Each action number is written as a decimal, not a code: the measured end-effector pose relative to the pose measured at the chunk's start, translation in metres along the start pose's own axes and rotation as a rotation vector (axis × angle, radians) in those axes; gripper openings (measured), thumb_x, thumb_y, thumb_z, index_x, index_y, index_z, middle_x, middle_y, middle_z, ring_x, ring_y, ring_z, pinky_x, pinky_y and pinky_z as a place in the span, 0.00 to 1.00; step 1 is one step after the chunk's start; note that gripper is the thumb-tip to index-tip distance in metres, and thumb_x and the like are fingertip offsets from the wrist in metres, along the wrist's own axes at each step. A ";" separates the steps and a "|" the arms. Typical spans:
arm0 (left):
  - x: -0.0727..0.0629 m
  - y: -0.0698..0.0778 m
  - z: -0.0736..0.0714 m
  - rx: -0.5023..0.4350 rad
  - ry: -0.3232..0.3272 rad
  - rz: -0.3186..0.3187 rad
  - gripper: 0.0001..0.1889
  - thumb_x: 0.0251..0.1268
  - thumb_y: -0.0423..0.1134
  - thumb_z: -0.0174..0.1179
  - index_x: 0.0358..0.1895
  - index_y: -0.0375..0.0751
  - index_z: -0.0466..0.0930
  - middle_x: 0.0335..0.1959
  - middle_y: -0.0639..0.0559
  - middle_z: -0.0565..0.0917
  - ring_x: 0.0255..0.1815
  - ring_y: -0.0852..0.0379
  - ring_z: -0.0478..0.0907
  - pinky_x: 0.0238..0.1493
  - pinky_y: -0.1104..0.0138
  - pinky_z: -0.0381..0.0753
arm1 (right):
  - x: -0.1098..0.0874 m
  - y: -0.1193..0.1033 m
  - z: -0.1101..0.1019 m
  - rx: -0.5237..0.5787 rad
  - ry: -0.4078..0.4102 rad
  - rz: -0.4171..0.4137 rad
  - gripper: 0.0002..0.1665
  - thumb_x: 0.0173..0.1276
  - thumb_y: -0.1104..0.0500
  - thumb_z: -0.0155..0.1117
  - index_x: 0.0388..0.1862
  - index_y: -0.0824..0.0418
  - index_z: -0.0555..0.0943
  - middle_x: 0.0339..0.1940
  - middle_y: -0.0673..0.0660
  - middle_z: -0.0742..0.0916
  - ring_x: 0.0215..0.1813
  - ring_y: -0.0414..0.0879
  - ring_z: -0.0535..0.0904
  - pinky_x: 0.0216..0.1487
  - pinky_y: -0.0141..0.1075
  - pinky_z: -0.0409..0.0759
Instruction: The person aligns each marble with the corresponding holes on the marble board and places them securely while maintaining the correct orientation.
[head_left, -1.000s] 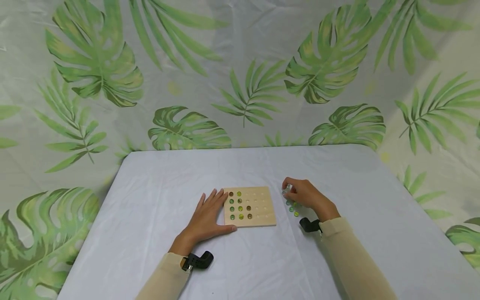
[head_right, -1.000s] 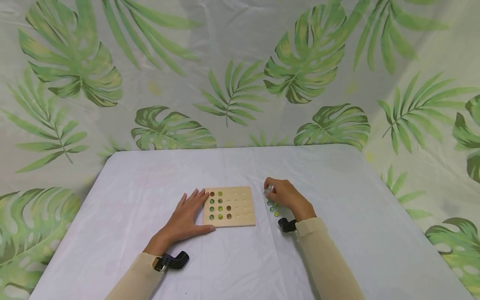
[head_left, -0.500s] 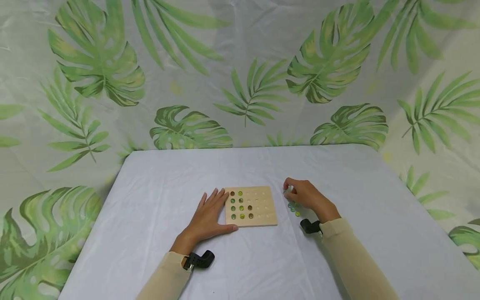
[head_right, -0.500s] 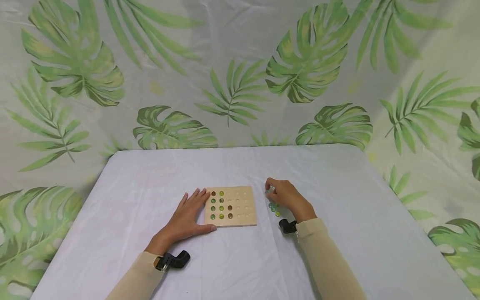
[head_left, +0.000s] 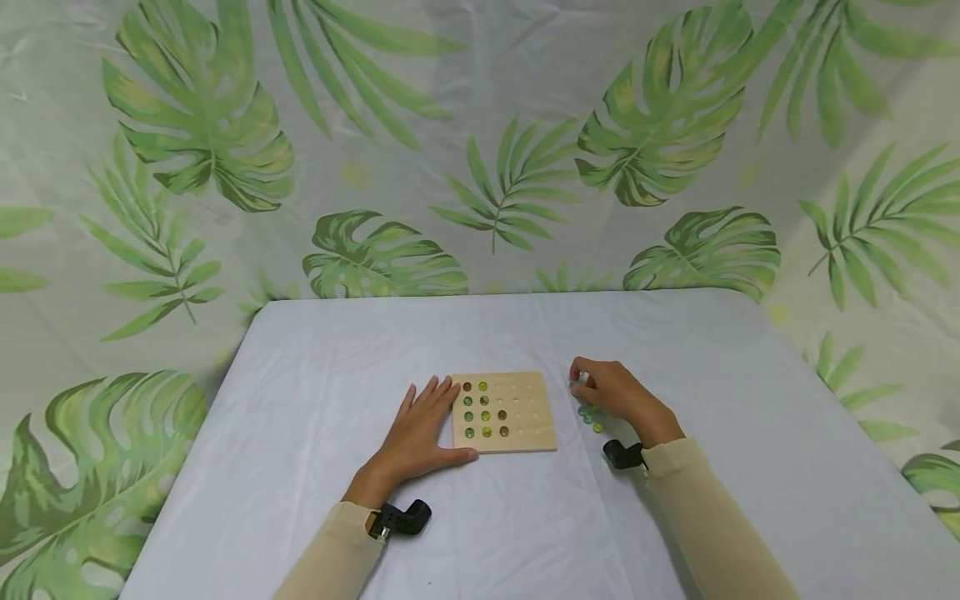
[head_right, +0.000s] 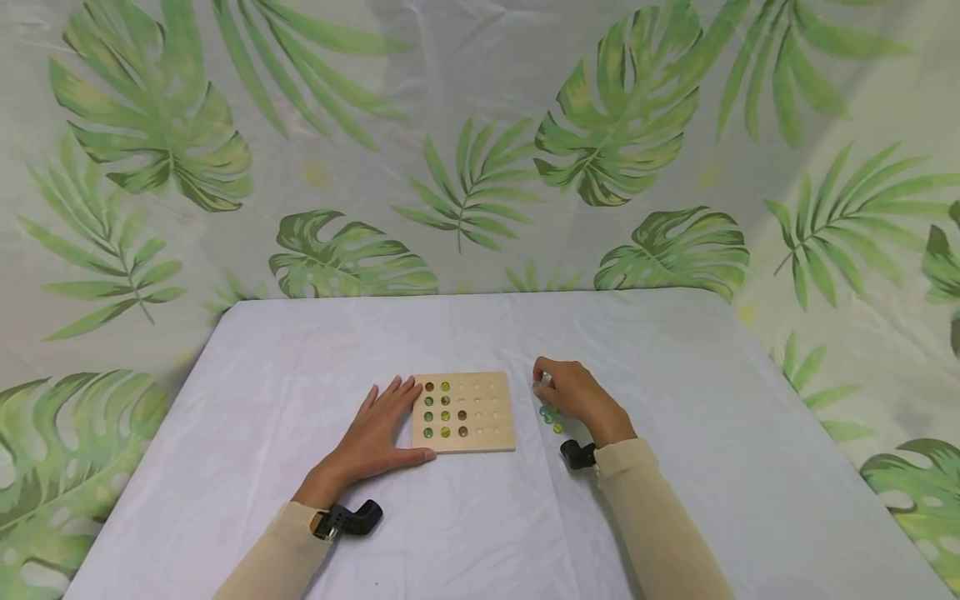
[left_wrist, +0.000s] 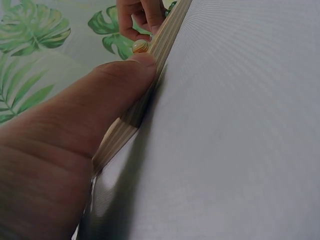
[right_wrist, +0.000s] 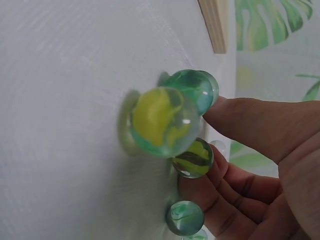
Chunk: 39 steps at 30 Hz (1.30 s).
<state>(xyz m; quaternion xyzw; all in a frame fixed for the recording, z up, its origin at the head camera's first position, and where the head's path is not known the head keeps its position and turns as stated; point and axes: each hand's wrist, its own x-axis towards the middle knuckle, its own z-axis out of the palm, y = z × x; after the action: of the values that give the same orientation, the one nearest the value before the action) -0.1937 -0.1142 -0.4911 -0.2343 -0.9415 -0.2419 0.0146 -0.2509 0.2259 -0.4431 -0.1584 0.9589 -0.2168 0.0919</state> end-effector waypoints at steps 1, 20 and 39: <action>0.000 0.000 0.000 0.001 0.000 0.001 0.58 0.46 0.73 0.63 0.76 0.43 0.53 0.77 0.47 0.53 0.78 0.49 0.42 0.75 0.51 0.34 | 0.000 0.000 0.000 -0.002 0.001 -0.001 0.07 0.69 0.59 0.63 0.43 0.56 0.75 0.22 0.52 0.77 0.24 0.45 0.70 0.26 0.36 0.70; -0.001 -0.001 0.001 -0.002 -0.003 0.000 0.57 0.46 0.73 0.61 0.76 0.44 0.53 0.77 0.49 0.53 0.78 0.50 0.42 0.75 0.51 0.33 | 0.000 -0.001 0.003 -0.020 0.017 0.019 0.06 0.70 0.58 0.62 0.43 0.54 0.75 0.23 0.52 0.78 0.25 0.46 0.70 0.28 0.37 0.69; 0.000 -0.001 0.000 0.020 -0.018 -0.008 0.57 0.47 0.74 0.61 0.77 0.44 0.53 0.77 0.50 0.52 0.78 0.50 0.42 0.75 0.52 0.33 | 0.006 -0.002 -0.004 0.003 -0.002 0.078 0.08 0.70 0.59 0.61 0.46 0.55 0.74 0.27 0.55 0.80 0.27 0.47 0.72 0.27 0.36 0.72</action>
<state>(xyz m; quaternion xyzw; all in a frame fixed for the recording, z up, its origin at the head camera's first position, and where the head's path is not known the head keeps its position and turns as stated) -0.1940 -0.1146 -0.4916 -0.2326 -0.9448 -0.2306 0.0074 -0.2575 0.2238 -0.4390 -0.1208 0.9639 -0.2144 0.1014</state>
